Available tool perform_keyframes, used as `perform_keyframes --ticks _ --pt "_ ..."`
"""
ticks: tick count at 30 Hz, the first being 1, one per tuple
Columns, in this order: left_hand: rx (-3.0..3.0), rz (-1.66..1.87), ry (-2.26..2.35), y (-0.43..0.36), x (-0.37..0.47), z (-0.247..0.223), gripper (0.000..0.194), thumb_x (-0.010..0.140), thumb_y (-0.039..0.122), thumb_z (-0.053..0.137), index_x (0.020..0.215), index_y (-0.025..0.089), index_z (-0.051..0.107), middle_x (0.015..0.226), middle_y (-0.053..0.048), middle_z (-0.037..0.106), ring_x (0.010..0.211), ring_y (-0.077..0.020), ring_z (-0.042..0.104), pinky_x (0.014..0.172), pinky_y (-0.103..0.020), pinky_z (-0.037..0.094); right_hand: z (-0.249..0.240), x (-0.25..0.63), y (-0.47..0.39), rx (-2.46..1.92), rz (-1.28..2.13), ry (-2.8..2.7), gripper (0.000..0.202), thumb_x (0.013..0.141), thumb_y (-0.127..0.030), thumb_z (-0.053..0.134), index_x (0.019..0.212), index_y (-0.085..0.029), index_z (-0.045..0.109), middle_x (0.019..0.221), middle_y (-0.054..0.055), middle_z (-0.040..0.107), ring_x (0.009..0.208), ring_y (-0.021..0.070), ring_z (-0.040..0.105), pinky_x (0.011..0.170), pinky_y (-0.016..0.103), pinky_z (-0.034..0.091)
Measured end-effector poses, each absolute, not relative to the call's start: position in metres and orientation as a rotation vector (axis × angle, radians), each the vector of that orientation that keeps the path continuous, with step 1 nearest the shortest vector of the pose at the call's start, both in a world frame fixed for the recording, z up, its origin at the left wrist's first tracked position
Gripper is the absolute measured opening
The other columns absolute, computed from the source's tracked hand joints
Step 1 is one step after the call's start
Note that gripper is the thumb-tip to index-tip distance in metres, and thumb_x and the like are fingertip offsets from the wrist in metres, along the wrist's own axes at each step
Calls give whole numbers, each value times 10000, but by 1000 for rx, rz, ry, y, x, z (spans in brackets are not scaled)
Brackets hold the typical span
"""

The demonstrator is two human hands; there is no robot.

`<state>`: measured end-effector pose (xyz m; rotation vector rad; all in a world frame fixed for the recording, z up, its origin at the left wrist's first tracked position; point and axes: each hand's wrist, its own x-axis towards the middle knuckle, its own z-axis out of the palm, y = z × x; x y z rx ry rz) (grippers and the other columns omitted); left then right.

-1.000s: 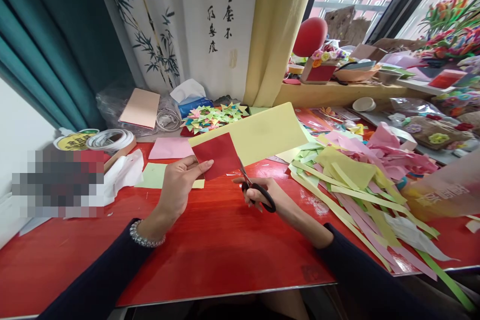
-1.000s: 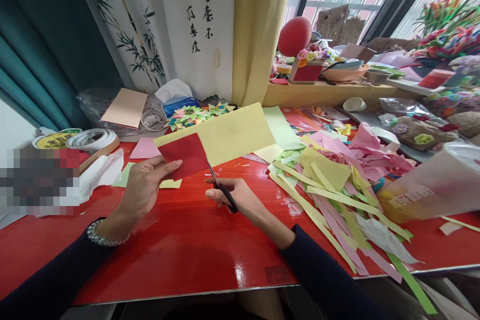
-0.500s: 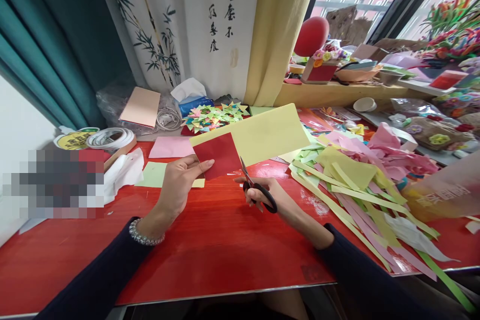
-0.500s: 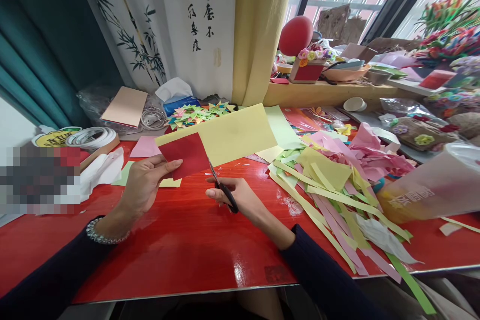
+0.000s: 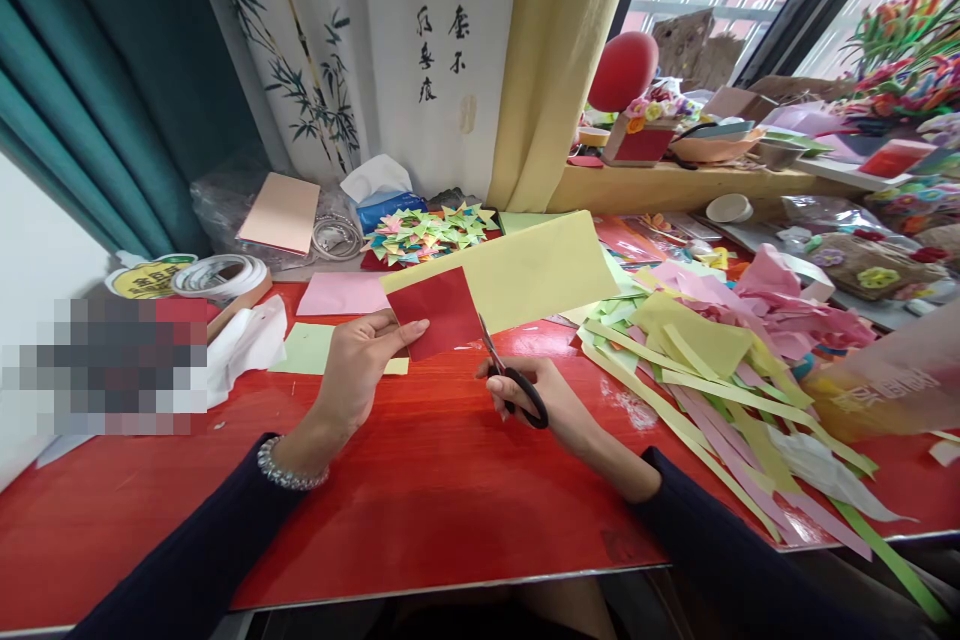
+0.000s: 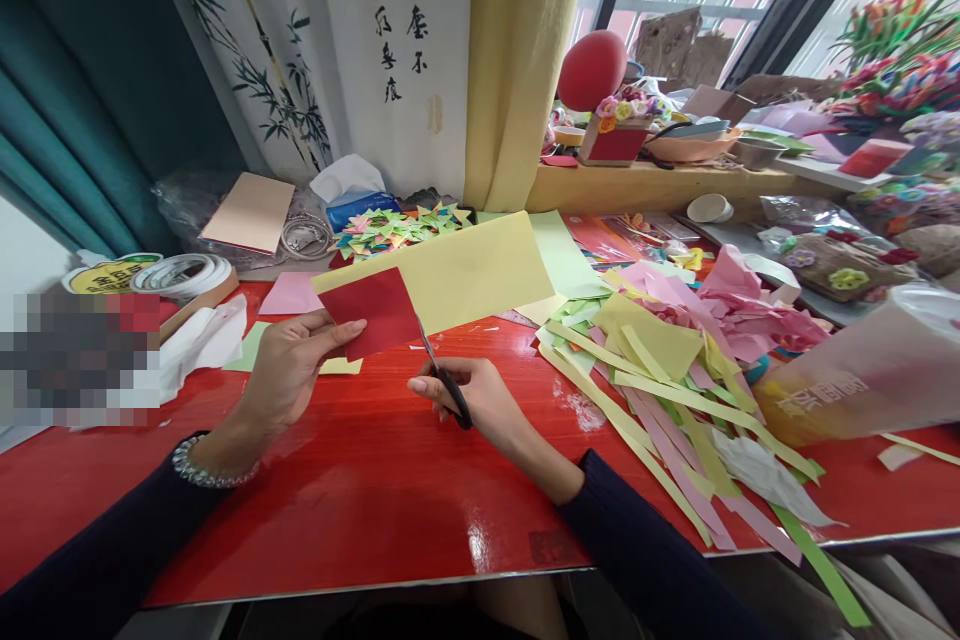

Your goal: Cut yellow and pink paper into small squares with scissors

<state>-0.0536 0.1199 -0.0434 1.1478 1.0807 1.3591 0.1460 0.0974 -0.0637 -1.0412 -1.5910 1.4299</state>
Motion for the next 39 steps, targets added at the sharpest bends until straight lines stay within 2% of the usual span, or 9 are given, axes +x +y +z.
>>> perform_keyframes --ticks 8,18,29,34,39 --pt "1140 1359 1085 121 -53 -45 77 663 214 719 714 163 691 710 -10 706 705 -147 642 664 -242 507 -69 144 97 -1059 1428 -1508 318 736 -466 624 753 -150 590 527 -42 435 467 78 443 448 209 335" --pt "1103 1342 1085 120 -52 -42 109 650 222 724 732 156 694 737 -26 711 688 -153 641 685 -271 514 -71 140 96 -1088 1434 -1430 308 701 -448 662 719 -152 578 502 -53 432 420 64 412 412 202 299" --pt "1188 1206 1146 118 -52 -47 187 671 303 701 812 181 700 844 -54 723 751 -198 652 666 -303 507 -63 141 94 -1175 1485 -1457 391 749 -521 579 804 -136 612 525 -27 483 422 68 378 399 218 236" --pt "1185 1208 1143 118 -51 -46 129 666 284 705 741 180 693 768 -33 717 683 -172 640 594 -264 492 -67 142 96 -1153 1475 -1468 370 751 -521 576 701 -154 569 494 -34 461 432 76 414 411 211 259" --pt "1168 1216 1088 118 -50 -45 109 682 251 697 752 168 693 753 -26 711 661 -145 631 627 -252 498 -73 142 96 -1112 1421 -1469 330 753 -485 596 706 -160 568 488 -41 456 436 77 418 423 211 284"
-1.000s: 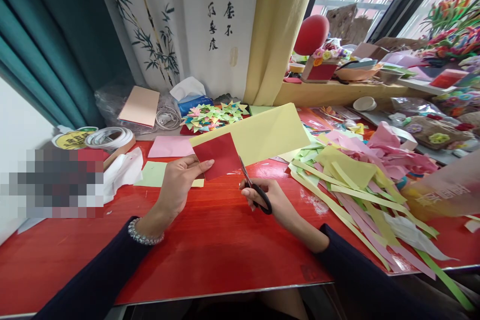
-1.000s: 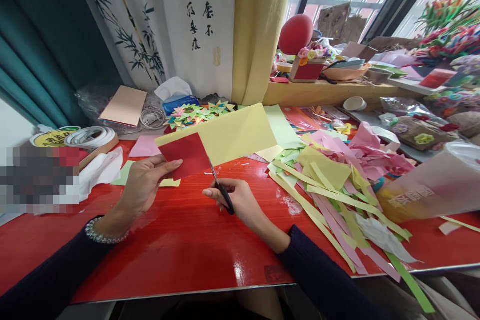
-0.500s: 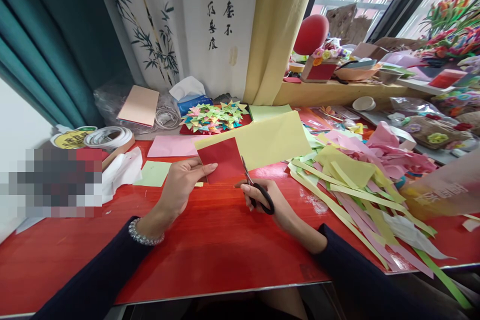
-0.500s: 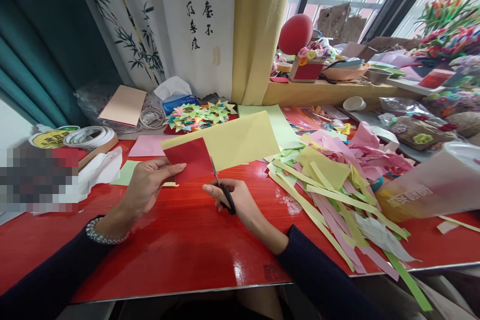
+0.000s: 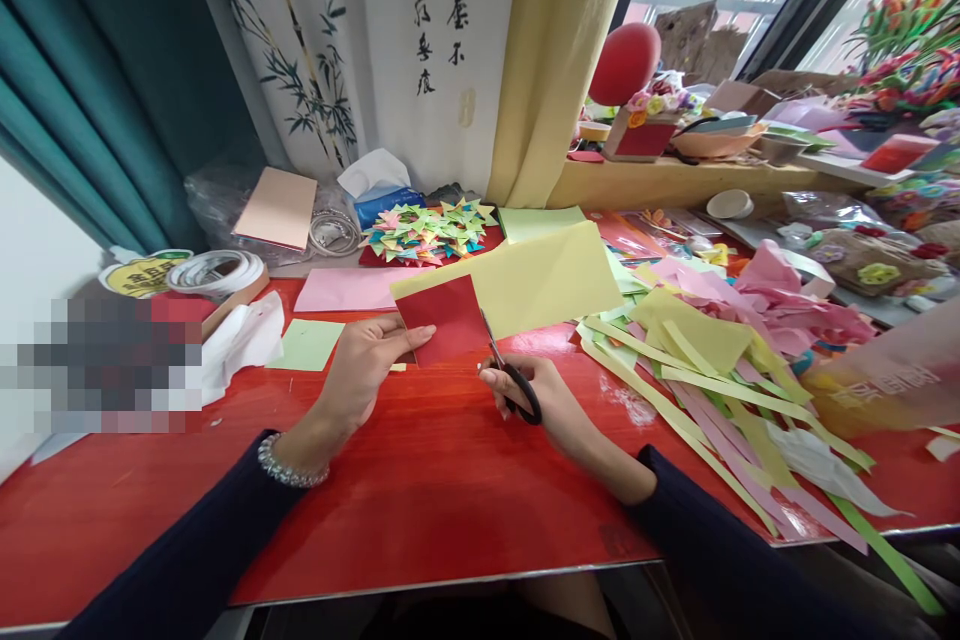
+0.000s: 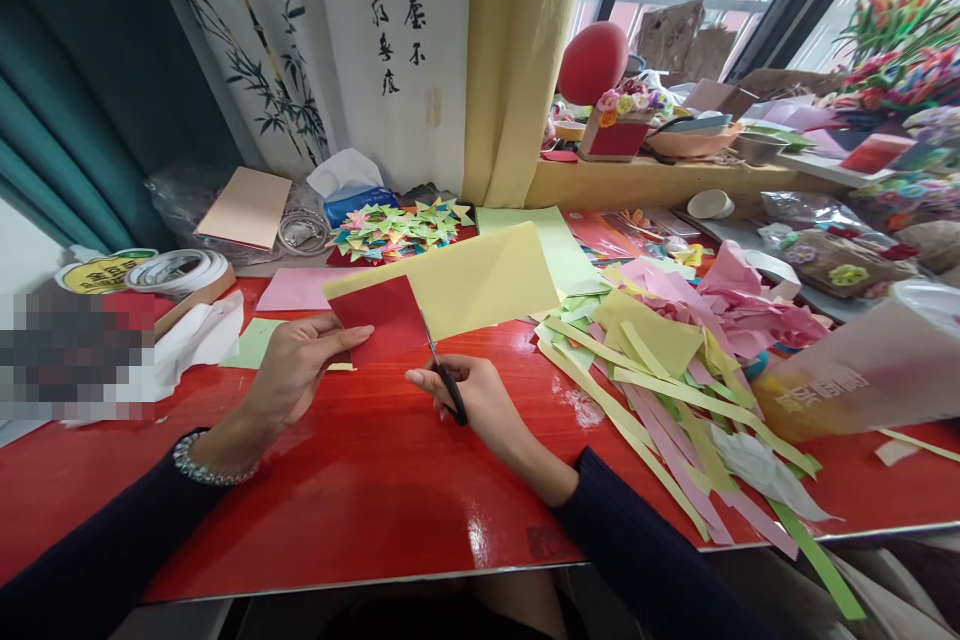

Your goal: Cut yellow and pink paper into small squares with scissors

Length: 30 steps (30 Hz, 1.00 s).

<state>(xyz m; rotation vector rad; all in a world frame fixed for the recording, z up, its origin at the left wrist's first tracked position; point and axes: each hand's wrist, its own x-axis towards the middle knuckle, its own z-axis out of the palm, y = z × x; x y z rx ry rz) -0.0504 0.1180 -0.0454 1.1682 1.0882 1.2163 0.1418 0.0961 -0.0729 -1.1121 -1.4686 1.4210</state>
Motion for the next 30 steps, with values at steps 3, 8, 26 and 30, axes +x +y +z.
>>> perform_keyframes --ticks 3,8,26,30 --pt "1158 1207 1111 118 -51 -46 127 676 261 701 768 173 694 762 -27 711 679 -157 635 616 -255 500 -76 141 96 -1105 1398 -1458 310 751 -466 609 697 -164 566 464 -51 441 419 74 398 427 217 294" --pt "1163 1197 1148 119 -53 -48 124 666 286 709 723 178 688 723 -24 705 646 -155 631 576 -247 489 -74 141 96 -1132 1400 -1441 303 741 -460 621 713 -161 583 461 -50 448 420 77 400 422 219 289" --pt "1159 1143 1117 117 -48 -45 147 640 298 729 655 161 676 677 -21 700 632 -152 631 610 -264 502 -74 142 98 -1173 1493 -1400 489 699 -612 572 892 -186 429 609 -4 534 521 127 502 429 234 324" --pt "1161 1136 1117 116 -48 -44 152 647 305 722 693 164 686 727 -33 712 656 -157 640 626 -269 509 -76 142 97 -1122 1455 -1372 475 723 -540 605 978 -198 394 581 -32 528 494 112 477 433 224 310"
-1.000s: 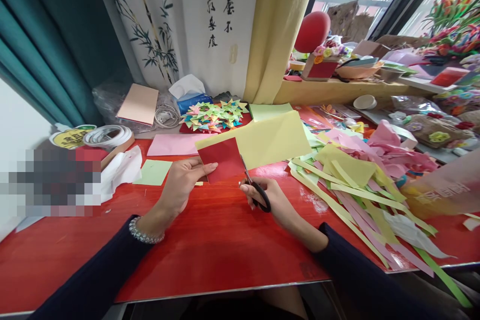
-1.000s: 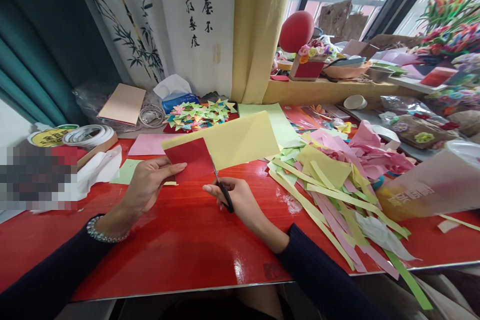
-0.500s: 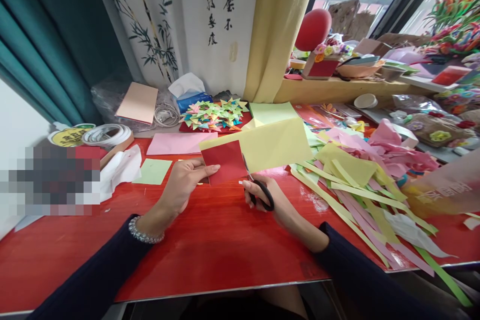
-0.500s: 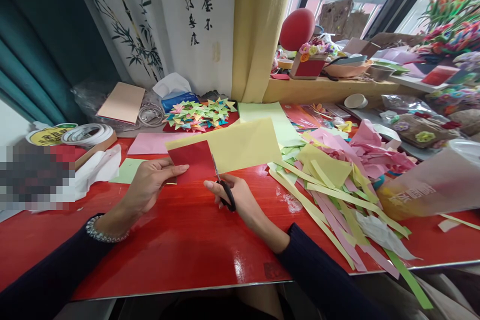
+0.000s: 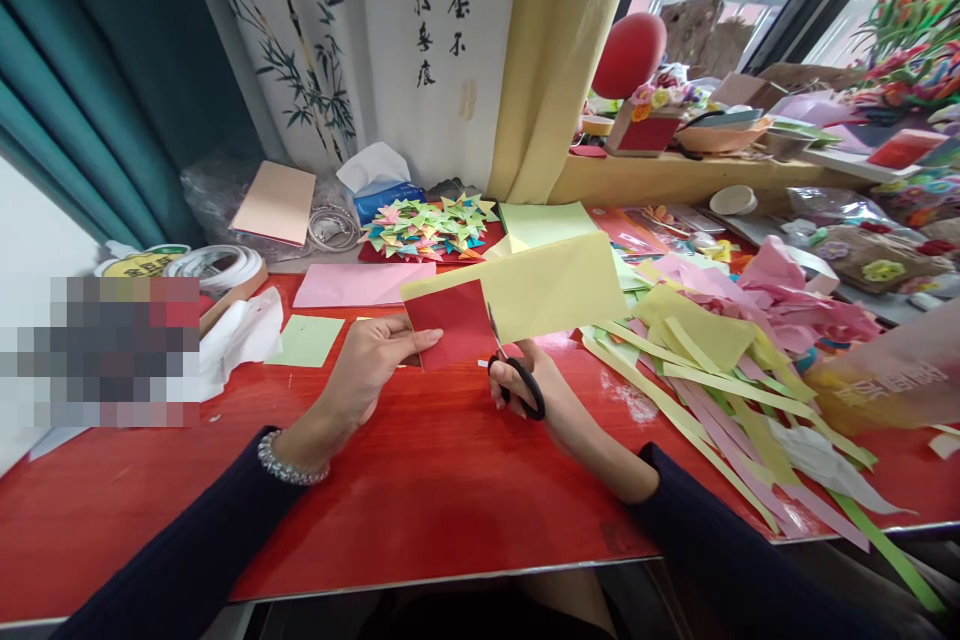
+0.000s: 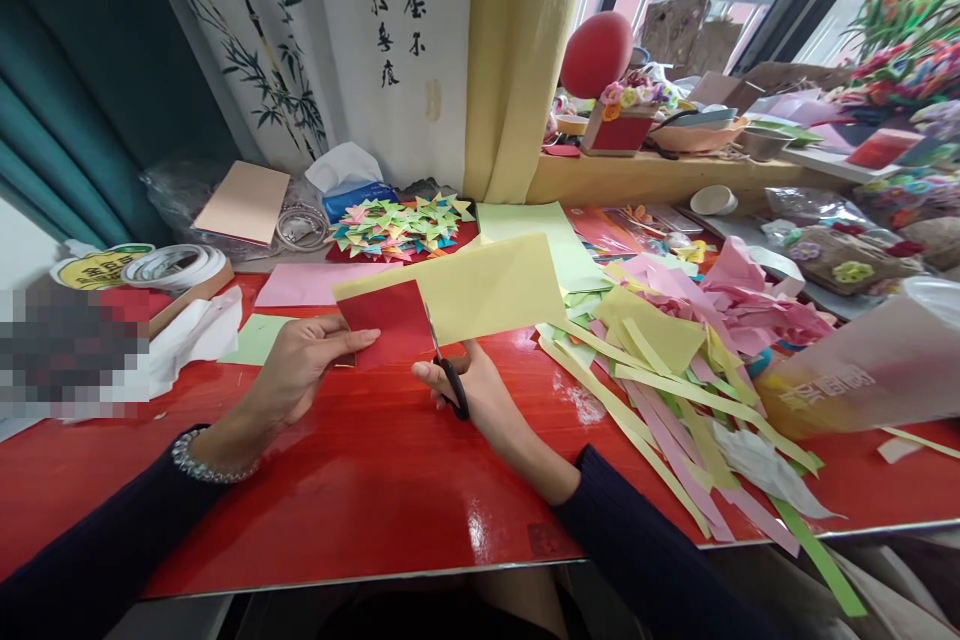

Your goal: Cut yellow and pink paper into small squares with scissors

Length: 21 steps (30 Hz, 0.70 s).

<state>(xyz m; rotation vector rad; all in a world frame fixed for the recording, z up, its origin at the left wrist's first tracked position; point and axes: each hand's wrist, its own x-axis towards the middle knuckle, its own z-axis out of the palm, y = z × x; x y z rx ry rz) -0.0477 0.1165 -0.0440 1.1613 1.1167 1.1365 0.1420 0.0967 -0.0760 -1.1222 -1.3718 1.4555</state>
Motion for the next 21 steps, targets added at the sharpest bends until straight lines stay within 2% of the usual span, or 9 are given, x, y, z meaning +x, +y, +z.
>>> perform_keyframes --ticks 6,11,15,17,21 --pt "1123 1133 1099 117 -48 -44 142 641 305 726 678 173 686 694 -31 709 626 -166 646 607 -282 525 -82 139 97 -1098 1457 -1259 564 686 -484 666 1067 -209 356 561 -64 500 447 97 421 420 230 326" --pt "1108 1113 1079 118 -49 -45 195 651 283 720 809 168 709 768 -52 719 686 -180 657 641 -288 533 -81 138 97 -1111 1430 -1245 573 677 -468 676 1071 -205 355 552 -74 505 416 84 407 404 223 343" --pt "1149 1132 1087 119 -49 -47 128 653 253 720 738 160 704 735 -38 714 668 -157 646 619 -252 520 -75 138 97 -1163 1435 -1280 596 658 -485 683 1076 -186 382 501 -79 494 407 92 435 404 215 326" --pt "1152 1120 1089 119 -48 -48 114 656 259 717 701 156 696 699 -30 708 632 -152 639 610 -259 520 -71 138 97 -1154 1468 -1281 562 661 -514 667 1032 -185 404 500 -70 504 416 96 449 417 217 320" --pt "1115 1072 1045 118 -47 -51 176 660 278 714 786 155 705 755 -45 719 676 -176 653 660 -300 531 -67 138 98 -1173 1514 -1300 462 673 -590 608 821 -178 460 519 -31 528 437 95 458 430 223 282"
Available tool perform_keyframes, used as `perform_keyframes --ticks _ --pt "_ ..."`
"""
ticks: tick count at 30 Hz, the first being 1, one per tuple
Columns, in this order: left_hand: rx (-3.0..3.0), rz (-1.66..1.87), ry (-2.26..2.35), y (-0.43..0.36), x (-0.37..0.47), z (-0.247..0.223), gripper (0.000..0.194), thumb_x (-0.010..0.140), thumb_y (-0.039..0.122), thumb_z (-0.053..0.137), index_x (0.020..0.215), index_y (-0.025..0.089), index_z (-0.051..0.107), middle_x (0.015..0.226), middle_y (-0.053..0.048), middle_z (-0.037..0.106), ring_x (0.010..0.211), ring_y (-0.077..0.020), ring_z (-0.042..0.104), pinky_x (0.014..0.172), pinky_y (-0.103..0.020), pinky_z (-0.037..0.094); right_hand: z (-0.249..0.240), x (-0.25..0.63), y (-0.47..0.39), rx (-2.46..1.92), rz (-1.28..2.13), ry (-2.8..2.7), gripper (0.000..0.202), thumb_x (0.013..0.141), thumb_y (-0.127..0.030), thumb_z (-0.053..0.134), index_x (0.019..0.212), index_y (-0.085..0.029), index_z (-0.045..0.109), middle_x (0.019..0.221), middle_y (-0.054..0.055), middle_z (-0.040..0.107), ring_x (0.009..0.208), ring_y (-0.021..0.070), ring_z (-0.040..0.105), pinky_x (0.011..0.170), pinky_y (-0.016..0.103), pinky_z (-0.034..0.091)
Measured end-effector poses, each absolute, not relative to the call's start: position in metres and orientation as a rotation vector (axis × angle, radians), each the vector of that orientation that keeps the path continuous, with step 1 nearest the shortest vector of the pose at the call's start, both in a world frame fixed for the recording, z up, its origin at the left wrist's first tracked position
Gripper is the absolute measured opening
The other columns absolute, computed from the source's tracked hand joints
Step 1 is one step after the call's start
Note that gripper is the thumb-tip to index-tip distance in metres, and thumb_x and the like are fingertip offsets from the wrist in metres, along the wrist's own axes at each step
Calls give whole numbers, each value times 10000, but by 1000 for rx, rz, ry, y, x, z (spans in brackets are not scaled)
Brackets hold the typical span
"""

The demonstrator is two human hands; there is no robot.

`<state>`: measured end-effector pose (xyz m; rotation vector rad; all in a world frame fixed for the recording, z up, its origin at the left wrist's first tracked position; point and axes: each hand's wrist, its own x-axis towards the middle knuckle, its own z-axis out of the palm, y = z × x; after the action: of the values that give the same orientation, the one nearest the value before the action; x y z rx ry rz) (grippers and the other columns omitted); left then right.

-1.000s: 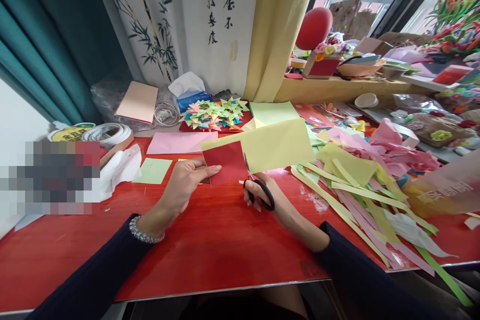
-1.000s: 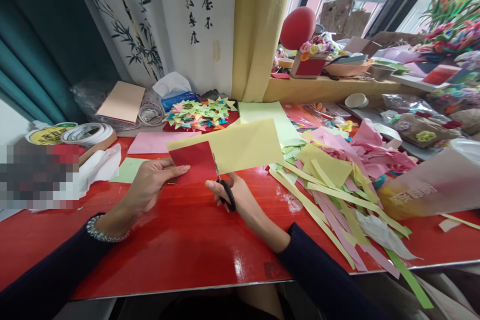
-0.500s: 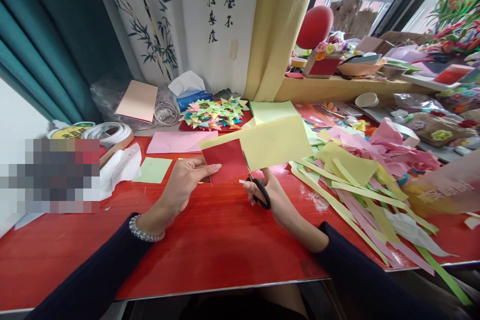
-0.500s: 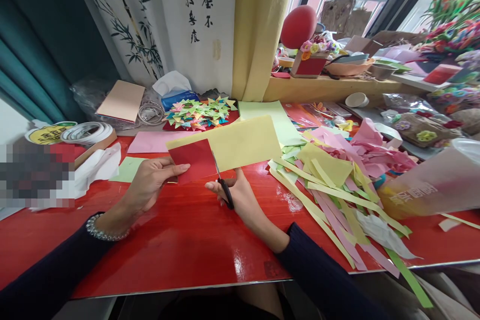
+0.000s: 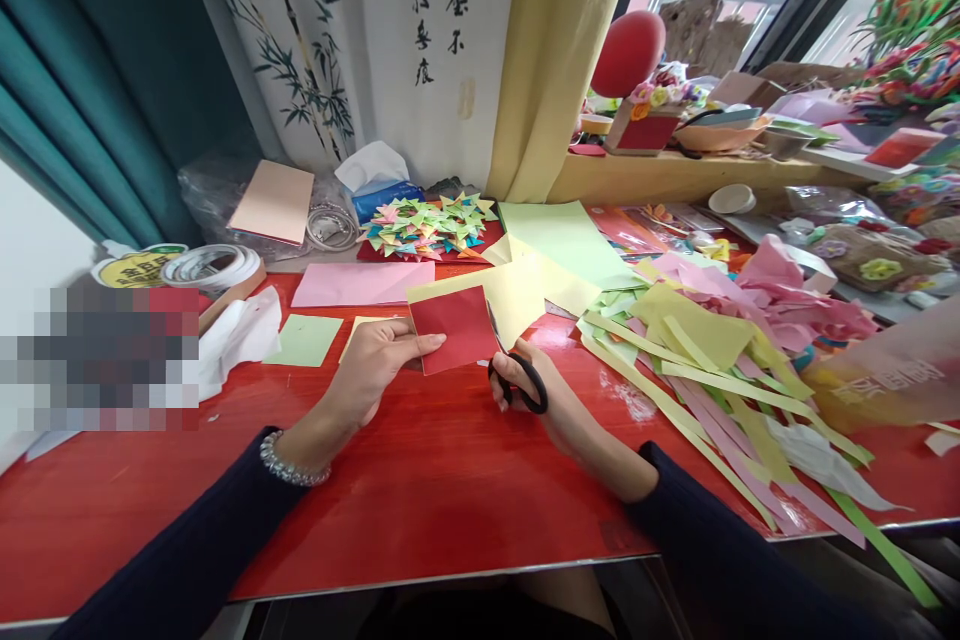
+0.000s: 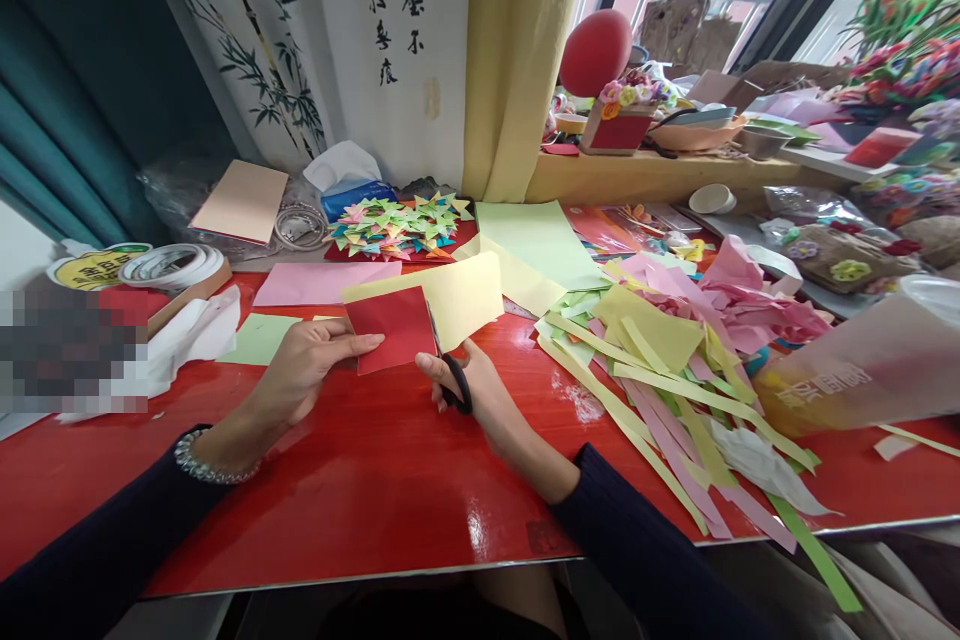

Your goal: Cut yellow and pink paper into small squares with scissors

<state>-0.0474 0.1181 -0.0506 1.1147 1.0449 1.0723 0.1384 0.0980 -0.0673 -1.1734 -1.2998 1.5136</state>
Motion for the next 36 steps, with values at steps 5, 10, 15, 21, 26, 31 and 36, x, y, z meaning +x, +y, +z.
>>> perform_keyframes --ticks 5,10,15,21,26,31,36 --pt "1123 1041 1040 118 -48 -52 242 667 262 709 878 144 704 847 -69 722 771 -201 656 707 -311 526 -67 143 99 -1198 1517 -1459 552 692 -691 492 594 -148 515 536 24 548 435 71 404 445 239 241" --pt "1120 1027 1052 117 -48 -51 206 674 246 707 848 135 704 826 -69 722 738 -184 651 688 -294 526 -69 148 103 -1225 1512 -1523 581 688 -708 482 572 -144 561 515 31 553 433 81 414 442 242 244" --pt "1108 1023 1047 117 -46 -50 156 681 249 703 785 133 697 792 -55 720 682 -152 640 634 -251 518 -71 148 104 -1290 1455 -1522 568 687 -689 508 516 -150 552 478 30 543 430 87 434 442 245 248" --pt "1106 1025 1065 118 -45 -53 109 677 230 694 730 135 688 716 -36 707 645 -146 628 595 -242 499 -73 146 100 -1313 1412 -1451 480 722 -586 565 503 -161 520 448 3 517 431 86 435 459 242 268" --pt "1162 1039 1094 120 -45 -56 123 686 261 692 685 138 679 685 -23 693 623 -126 612 576 -223 476 -71 143 98 -1336 1422 -1379 440 682 -552 621 497 -172 497 422 -20 483 398 83 411 447 247 267" --pt "1154 1029 1086 120 -46 -58 123 687 243 687 752 139 692 759 -38 707 666 -124 615 588 -210 473 -70 142 97 -1300 1456 -1367 472 705 -545 605 454 -178 449 405 -22 464 399 81 412 456 245 287" --pt "1127 1002 1077 121 -46 -58 179 690 250 680 827 138 699 802 -58 710 684 -141 617 620 -240 488 -65 143 97 -1205 1565 -1357 479 747 -586 534 528 -161 509 475 -12 503 421 73 410 467 237 300"
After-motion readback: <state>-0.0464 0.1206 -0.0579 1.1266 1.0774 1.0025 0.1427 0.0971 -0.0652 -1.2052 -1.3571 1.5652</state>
